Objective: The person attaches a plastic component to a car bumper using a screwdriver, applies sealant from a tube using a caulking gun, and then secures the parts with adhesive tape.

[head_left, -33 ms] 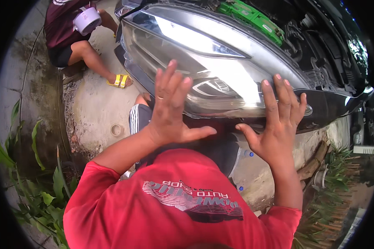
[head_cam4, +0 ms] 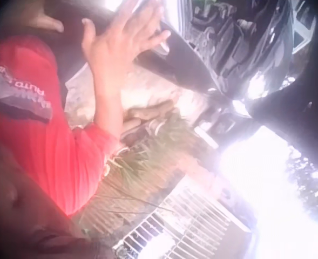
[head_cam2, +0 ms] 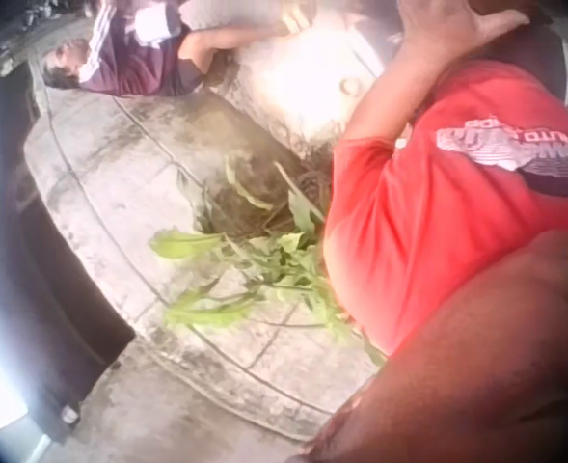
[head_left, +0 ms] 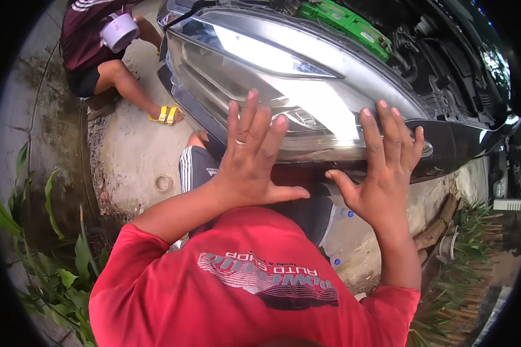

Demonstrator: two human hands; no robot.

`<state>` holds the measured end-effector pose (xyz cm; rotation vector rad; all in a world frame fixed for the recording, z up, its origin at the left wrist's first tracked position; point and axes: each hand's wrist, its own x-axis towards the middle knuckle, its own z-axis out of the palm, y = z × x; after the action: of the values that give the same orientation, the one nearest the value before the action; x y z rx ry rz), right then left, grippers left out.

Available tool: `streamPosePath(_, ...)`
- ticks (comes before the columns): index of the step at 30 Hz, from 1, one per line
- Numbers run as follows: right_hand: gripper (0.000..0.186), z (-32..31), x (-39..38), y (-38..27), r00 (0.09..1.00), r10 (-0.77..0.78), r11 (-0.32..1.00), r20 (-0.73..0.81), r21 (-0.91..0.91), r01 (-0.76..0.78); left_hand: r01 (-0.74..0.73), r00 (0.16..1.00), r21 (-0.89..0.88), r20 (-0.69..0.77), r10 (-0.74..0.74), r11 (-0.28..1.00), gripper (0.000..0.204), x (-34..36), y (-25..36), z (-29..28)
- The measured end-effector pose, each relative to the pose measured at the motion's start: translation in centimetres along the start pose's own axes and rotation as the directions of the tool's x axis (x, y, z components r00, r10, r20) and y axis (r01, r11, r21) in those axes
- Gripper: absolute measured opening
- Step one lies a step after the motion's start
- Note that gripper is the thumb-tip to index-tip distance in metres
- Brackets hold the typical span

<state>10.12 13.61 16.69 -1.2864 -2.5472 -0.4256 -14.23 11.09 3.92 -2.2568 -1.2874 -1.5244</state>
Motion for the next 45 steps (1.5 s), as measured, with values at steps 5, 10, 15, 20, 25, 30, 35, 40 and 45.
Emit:
streamPosePath(5, 0.101, 3.2, -4.4, 0.9, 0.956, 0.092, 0.994, -0.278, -0.028, -0.104, 0.067, 0.975, 0.231, 0.190, -0.113, 0.971, 0.145, 2.3, 0.5, 0.4)
streamPosePath(10, 0.095, 7.1, -12.5, 0.1, 0.783, 0.418, 0.908, -0.461, 0.172, -0.383, 0.029, 0.980, 0.308, 0.177, -0.087, 0.951, 0.145, 2.2, 0.6, 0.0)
streamPosePath(15, 0.082, 10.5, -17.7, -2.8, 0.894, 0.422, 0.828, -0.148, 0.464, -0.314, -0.021, 0.984, 0.323, 0.175, -0.038, 0.946, 0.145, 2.5, 0.7, 0.1)
streamPosePath(20, 0.086, 10.3, -13.0, -5.2, 0.934, 0.345, 0.889, -0.096, 0.354, -0.291, -0.065, 0.988, 0.308, 0.152, 0.019, 0.949, 0.142, 3.1, 1.0, 0.0)
streamPosePath(25, 0.092, 9.4, -13.1, -5.0, 0.929, 0.368, 0.880, -0.038, 0.337, -0.335, -0.071, 0.979, 0.321, 0.206, 0.003, 0.944, 0.130, 5.3, 1.4, -0.8)
streamPosePath(30, 0.097, 8.0, -13.1, -4.8, 0.922, 0.373, 0.854, 0.107, 0.348, -0.386, -0.153, 0.976, 0.205, 0.187, 0.115, 0.967, 0.115, 10.4, 0.1, -2.8)
streamPosePath(35, 0.099, 8.6, -13.2, -4.9, 0.926, 0.367, 0.853, 0.092, 0.364, -0.374, 0.163, 0.951, -0.052, 0.275, -0.143, 0.985, 0.094, 13.2, -4.9, -5.0)
streamPosePath(40, 0.099, 8.7, -13.7, -4.9, 0.908, 0.394, 0.862, 0.143, 0.284, -0.419, 0.119, 0.897, -0.016, 0.430, -0.101, 0.993, 0.077, 14.9, -9.7, -5.9)
streamPosePath(45, 0.097, 8.8, -13.9, -5.2, 0.880, 0.437, 0.821, 0.189, 0.318, -0.475, 0.079, 0.997, -0.170, -0.002, -0.080, 0.982, 0.065, 14.8, -13.0, -10.4)
